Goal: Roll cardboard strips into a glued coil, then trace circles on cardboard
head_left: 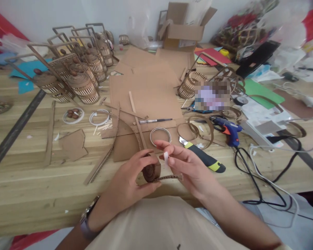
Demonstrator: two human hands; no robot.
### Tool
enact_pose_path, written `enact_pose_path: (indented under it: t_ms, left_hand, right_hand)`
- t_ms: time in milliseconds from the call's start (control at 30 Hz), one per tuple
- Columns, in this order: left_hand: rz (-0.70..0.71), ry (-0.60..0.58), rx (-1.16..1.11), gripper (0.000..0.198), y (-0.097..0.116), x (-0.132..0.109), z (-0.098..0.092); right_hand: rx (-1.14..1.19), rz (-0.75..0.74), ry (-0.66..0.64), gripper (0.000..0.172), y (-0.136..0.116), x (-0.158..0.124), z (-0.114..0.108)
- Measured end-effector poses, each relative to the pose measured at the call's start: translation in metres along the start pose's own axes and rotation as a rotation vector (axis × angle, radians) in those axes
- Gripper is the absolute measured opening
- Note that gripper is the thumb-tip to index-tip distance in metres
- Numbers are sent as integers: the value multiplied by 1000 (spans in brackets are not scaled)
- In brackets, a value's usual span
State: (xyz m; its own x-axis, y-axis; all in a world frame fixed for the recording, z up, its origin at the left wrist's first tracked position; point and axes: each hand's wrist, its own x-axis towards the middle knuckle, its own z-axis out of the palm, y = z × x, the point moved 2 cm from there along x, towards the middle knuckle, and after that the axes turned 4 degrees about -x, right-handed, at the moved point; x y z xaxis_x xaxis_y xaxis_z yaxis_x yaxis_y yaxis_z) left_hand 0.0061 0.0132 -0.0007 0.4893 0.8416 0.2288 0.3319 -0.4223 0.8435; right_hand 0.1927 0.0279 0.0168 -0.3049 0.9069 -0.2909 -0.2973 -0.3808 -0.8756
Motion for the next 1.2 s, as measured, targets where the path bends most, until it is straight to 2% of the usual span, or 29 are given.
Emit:
enact_pose_path:
  t_ms: [267,1033,1200]
  left_hand:
    - [65,0,-93,37,7,5,-2]
    - [36,24,-25,46,5,5,0]
    - [-18,93,-3,61,1,1,2]
  right_hand:
    - [130,146,8,24,17,3,8]
    - [103,80,107,28,26,1,13]
    - [108,25,100,24,33,3,12]
